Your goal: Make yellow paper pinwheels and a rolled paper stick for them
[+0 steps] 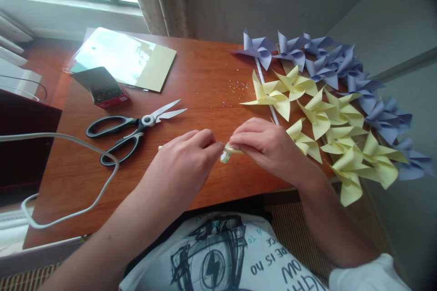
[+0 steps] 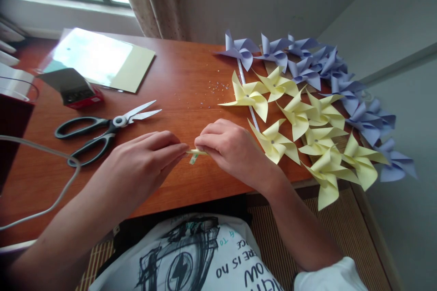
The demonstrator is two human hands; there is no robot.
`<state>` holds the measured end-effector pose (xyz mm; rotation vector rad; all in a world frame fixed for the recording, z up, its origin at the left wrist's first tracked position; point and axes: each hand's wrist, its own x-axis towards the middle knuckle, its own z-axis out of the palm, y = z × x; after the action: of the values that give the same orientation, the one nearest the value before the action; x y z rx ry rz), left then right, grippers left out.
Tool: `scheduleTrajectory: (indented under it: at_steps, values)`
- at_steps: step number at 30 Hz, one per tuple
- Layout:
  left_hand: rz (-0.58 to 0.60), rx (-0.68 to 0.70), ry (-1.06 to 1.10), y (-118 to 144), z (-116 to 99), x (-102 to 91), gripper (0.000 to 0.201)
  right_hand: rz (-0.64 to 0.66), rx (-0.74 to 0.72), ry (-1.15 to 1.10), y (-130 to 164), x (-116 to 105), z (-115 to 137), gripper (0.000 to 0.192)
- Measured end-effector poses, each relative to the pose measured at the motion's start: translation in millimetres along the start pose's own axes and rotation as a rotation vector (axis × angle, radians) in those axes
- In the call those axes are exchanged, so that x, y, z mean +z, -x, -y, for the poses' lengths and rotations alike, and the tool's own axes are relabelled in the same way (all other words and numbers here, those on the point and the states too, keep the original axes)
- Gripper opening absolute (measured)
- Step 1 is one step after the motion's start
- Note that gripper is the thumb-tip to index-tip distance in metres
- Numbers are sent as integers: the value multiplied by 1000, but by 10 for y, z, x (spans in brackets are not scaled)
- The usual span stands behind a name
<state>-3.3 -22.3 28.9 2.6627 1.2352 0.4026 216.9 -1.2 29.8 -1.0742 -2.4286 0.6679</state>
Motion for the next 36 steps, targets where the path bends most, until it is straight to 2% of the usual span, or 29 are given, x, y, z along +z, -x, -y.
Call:
scheduleTrajectory:
  at_steps: [6, 15, 22, 29, 36]
  values:
    - [12, -54, -5, -2, -24, 22, 15, -48, 18, 7, -4, 26, 43, 16]
    - [-18, -141, 3, 26, -57, 53, 10, -49, 15, 0, -29, -1, 63, 15]
    - [-12, -135, 8, 17, -54, 53, 11, -38, 4, 7, -42, -13, 60, 15]
    - [70, -125, -10, -8, -63, -3, 15, -13, 13, -1, -35, -20, 48, 15]
    - [72, -106, 16, -35, -88, -2, 17, 17, 10, 1, -26, -40, 45, 16]
